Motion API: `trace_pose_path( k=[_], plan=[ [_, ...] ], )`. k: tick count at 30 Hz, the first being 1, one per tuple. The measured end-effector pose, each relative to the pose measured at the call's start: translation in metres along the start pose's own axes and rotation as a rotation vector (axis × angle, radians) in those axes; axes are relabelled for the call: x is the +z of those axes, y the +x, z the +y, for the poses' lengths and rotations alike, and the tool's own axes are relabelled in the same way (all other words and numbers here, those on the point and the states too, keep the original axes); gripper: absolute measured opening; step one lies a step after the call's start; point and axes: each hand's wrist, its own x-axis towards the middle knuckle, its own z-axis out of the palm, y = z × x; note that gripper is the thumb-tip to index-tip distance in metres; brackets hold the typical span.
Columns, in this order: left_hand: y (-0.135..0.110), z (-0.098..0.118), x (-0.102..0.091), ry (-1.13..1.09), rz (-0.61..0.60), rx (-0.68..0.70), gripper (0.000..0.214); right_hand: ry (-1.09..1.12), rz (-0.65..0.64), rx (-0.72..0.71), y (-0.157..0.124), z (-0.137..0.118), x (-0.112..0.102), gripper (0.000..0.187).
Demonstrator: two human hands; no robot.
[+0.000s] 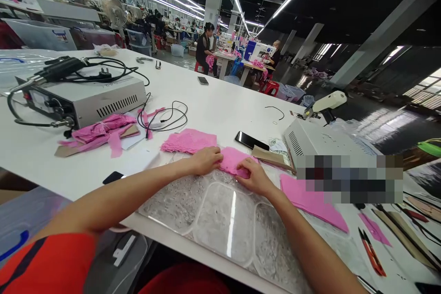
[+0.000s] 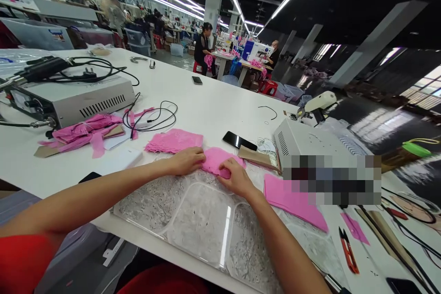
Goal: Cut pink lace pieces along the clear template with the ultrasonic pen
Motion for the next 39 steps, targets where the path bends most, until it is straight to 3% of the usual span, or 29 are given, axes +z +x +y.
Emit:
trace_pose_path(
  k=[3, 12, 19, 25, 32, 39],
  plan=[
    [0.004, -0.002, -0.003, -0.007, -0.022, -0.007, 0.018, 0.024, -0.006, 0.002, 0.001, 0.002, 0.001, 0.005],
    [0.002, 0.006, -0.012, 0.007, -0.029, -0.05, 0.022, 0.111, 0.012, -0.011, 0.007, 0.006, -0.004, 0.017],
    [0.016, 0.035, -0.001, 0.101, 0.034, -0.123, 0.032, 0.138, 0.044, 0.006, 0.008, 0.008, -0.004, 0.018],
    [0.021, 0.047, 0.008, 0.197, 0.05, -0.179, 0.015, 0.145, 0.043, -0.004, 0.007, 0.005, -0.007, 0.02],
    [0.019, 0.055, 0.005, 0.249, 0.052, -0.174, 0.03, 0.161, 0.063, -0.005, 0.008, 0.007, -0.004, 0.019],
    [0.023, 0.056, 0.012, 0.251, 0.06, -0.228, 0.014, 0.155, 0.056, -0.014, 0.008, 0.006, -0.004, 0.017]
  ],
)
